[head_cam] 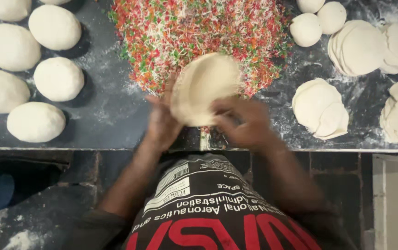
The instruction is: The person prepares pastries by hand by mixing colorful fillings, flattening dough balls into circles, and folding the dough over the filling to create stuffed buns on a dark counter.
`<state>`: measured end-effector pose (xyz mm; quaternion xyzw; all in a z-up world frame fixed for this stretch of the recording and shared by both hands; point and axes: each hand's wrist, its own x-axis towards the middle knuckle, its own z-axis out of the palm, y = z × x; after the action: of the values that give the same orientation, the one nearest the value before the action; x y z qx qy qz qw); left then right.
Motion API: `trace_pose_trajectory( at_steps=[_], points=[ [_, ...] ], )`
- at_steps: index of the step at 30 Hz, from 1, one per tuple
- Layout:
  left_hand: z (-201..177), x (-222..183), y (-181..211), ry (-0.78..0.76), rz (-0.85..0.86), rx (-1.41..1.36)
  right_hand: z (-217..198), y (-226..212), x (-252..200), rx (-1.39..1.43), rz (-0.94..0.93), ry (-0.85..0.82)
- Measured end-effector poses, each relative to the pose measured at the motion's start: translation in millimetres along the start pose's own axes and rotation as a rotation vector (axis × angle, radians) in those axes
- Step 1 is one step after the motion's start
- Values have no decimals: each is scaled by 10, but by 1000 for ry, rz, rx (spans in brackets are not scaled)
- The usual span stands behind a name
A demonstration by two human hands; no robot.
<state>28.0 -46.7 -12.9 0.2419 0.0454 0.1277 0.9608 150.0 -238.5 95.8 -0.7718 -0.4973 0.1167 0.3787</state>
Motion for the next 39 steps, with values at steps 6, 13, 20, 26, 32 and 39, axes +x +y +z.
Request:
trace_pose_trajectory(
  at_steps=[6,13,20,26,32,39],
  points=[
    [-403,-579,753,212,362,-183,1123,126,118,-241,-427,-25],
    [-202,-970,851,83,361,-629,821,1408,595,-610,-166,-85],
    [-255,-1023,736,233,277,-261,-249,2072,828,-250,-22,449],
    [-381,-1112,673,329,286,-113,-209,1577,334,-148,335,396],
    [-298,-976,181,421,110,-57,411,1455,422,-629,350,170],
    [-165,-127,-168,439,68,-82,159,2040,815,-680,205,118]
  ],
)
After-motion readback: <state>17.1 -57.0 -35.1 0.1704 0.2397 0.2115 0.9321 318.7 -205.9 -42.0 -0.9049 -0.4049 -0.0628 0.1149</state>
